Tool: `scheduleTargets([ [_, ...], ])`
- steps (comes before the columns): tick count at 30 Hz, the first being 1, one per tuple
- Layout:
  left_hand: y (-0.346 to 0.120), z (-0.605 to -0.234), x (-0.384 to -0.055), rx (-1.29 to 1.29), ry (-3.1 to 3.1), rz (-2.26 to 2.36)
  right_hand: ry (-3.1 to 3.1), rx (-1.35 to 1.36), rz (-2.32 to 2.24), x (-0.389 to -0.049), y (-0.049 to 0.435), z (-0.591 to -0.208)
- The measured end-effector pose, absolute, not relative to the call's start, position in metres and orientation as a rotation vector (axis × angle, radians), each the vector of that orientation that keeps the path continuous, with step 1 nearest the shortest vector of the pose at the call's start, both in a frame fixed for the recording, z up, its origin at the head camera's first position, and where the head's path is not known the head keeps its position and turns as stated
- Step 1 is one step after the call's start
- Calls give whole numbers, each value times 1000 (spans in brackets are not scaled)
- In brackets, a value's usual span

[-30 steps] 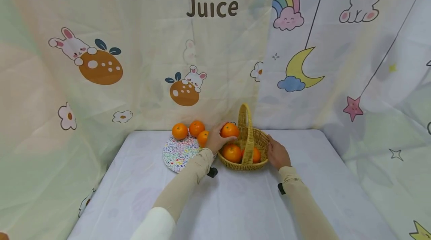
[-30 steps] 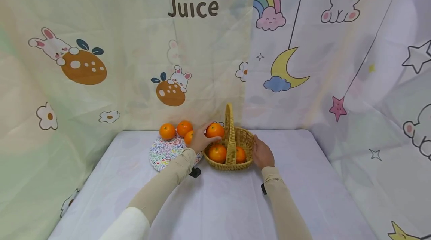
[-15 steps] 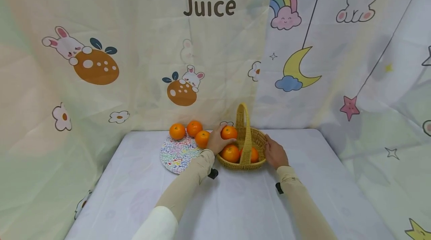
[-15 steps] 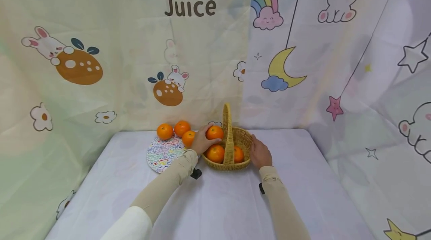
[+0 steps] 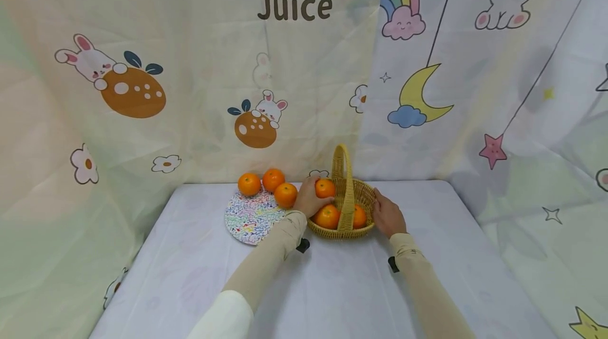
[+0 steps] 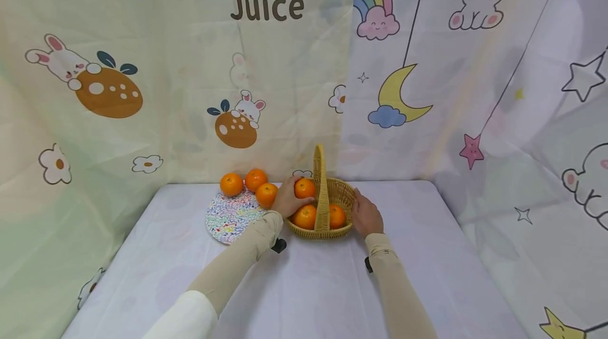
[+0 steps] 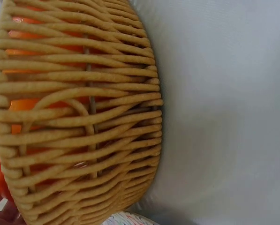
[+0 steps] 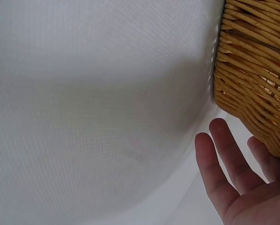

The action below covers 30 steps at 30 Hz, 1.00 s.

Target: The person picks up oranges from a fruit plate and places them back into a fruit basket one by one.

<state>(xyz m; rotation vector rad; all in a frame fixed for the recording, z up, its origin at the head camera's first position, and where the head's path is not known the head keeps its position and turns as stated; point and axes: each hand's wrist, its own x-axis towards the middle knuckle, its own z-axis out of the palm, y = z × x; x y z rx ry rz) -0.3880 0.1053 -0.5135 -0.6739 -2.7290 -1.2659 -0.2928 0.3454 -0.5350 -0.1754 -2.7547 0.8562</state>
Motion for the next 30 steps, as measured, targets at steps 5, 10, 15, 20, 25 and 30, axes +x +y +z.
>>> scheduleTargets([
  [5,106,-514,-387,-630,-2769,-1212,-2751,-177,876,-291,343,-533],
  [10,104,-512,-387,-638,-2749,-1222,-2751,-184,858,-293,344,-533],
  [15,101,-508,-385,-630,-2730,-1295,-2745,-194,859,-294,346,-534],
  [20,97,-504,-384,-639,-2730,-1314,-2746,-188,857,-294,347,-535],
  [25,94,-501,-383,-645,-2730,-1332,-2752,-181,867,-295,347,-536],
  [30,92,-500,-382,-651,-2705,-1360,-2743,-174,858,-296,348,-538],
])
